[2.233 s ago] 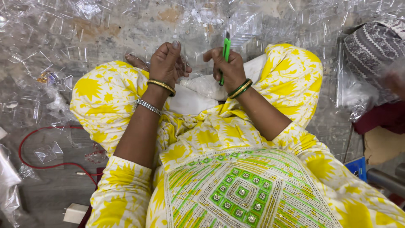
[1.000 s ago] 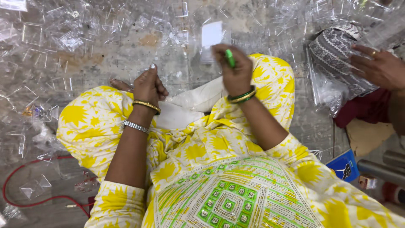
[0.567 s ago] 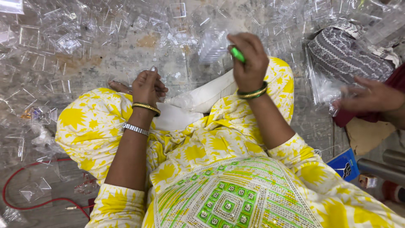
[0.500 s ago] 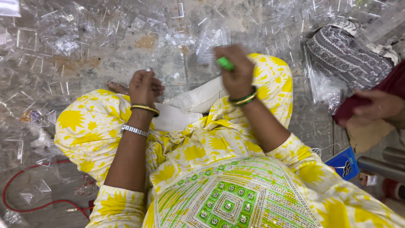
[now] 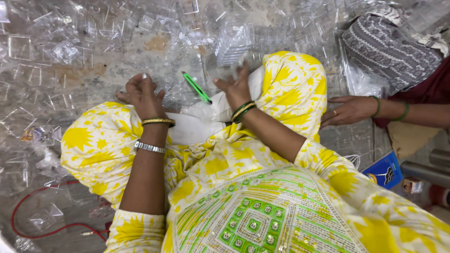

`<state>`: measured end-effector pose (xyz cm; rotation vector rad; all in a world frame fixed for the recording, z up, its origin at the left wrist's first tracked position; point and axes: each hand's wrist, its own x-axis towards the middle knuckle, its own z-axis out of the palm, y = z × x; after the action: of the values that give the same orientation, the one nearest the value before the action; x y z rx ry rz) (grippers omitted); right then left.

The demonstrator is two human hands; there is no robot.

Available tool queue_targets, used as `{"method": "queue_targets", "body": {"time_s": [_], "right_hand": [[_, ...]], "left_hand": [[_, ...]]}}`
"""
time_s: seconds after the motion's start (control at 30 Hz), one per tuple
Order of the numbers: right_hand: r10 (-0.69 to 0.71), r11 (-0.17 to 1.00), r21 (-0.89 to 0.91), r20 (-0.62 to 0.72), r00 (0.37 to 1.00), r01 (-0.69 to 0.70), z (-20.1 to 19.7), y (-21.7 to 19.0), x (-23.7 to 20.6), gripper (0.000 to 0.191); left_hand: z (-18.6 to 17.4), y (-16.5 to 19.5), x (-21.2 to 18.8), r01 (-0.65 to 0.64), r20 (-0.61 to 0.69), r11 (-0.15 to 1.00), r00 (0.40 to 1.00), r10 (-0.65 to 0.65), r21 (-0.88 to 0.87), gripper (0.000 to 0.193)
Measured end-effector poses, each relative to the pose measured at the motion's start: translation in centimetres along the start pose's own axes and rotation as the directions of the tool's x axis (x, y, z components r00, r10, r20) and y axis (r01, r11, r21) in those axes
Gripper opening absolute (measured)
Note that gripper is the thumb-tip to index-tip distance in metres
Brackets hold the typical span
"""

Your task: The person sits on the floor and uses a green utility knife to trim and cut small clear plastic pieces, working on one piece at a time on their lap. They repeatedly pick up a plastic piece, cut or shave its edge with the knife, and set it aside among the scattered plastic scraps.

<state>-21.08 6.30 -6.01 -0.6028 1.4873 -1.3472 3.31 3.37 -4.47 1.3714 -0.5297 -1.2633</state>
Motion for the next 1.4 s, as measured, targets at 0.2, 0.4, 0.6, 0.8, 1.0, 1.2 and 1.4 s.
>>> {"method": "queue_targets", "body": {"time_s": [0.2,0.4,0.6,0.8,1.0,1.2,1.4], "right_hand": [[-0.291,0.945,-0.209,-0.174,0.941,0.253,1.6,-3.4,3.7,0.137],[-0.310,0.914,-0.333,-0.202,0.929,0.232,3.0,-3.9,5.1,0.122],[-0.423,0.883,-0.299,-0.167,0.891,0.363,3.0,-2.8,4.6,0.111],[-0.502,0.865,-0.039,-0.012,0.865,0.501,0.7,-2.8,3.6,0.076],[-0.517,0.844,0.168,0.004,0.856,0.509,-8.5,-7.1,2.0,0.064],[-0.572,0.759,0.147,-0.315,0.758,0.634,-22.2,-11.7,-1.9,0.077],[-0.410,0.897,-0.097,-0.551,0.727,0.432,-30.7,-7.6,-5.3,0.086]], "left_hand": [[0.4,-0.4,0.6,0.020,0.037,1.000,0.999,-0.020,0.004,0.035],[0.6,-0.4,0.8,0.025,0.068,0.999,0.997,-0.023,-0.036,0.037],[-0.1,-0.2,0.7,0.037,0.108,0.999,0.994,-0.033,-0.030,0.033],[-0.6,0.3,0.6,0.046,0.114,0.999,0.993,-0.042,-0.026,0.032],[-1.1,0.4,0.4,0.021,0.143,1.000,0.989,-0.024,0.017,0.031],[-1.7,-0.5,0.9,-0.021,0.146,0.997,0.989,0.009,0.080,0.030],[-2.6,-1.7,1.6,-0.041,0.155,0.996,0.988,0.028,0.083,0.028]]}}
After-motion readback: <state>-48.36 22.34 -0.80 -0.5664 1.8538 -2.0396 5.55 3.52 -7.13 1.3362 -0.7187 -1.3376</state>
